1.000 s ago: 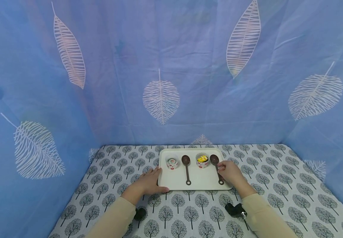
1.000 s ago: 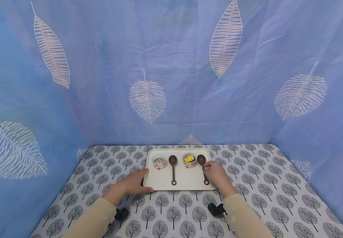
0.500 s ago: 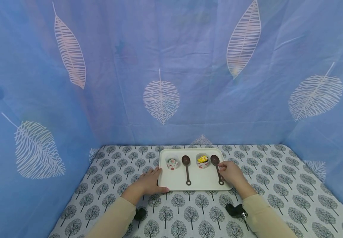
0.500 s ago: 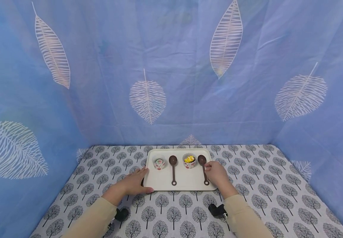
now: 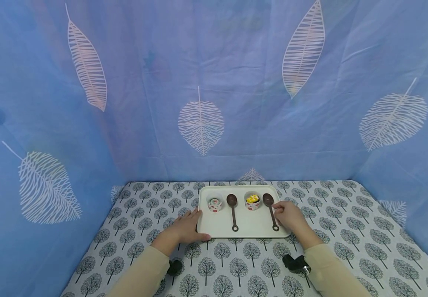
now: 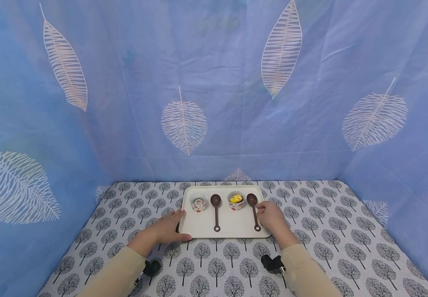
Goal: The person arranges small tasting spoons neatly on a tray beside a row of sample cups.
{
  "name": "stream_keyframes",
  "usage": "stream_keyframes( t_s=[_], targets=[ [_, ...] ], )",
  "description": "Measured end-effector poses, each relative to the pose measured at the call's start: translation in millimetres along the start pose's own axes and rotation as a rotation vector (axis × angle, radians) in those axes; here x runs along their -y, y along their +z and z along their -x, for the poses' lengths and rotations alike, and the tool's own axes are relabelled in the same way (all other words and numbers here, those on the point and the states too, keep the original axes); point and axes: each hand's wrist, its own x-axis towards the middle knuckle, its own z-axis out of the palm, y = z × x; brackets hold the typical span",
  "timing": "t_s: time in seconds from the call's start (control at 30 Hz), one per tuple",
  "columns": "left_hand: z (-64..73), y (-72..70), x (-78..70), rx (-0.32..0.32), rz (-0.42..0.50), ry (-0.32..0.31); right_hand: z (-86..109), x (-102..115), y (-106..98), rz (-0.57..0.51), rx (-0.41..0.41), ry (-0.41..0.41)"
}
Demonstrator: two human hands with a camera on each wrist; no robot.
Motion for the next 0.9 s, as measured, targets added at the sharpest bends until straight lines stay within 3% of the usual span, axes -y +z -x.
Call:
stream_keyframes(
  t_s=[0.9],
  targets=[
    [-1.2,1.9,3.6,-0.007,0.011,0.016,27.3,8,-22,-0.057,0.011,-0.036]
  ],
)
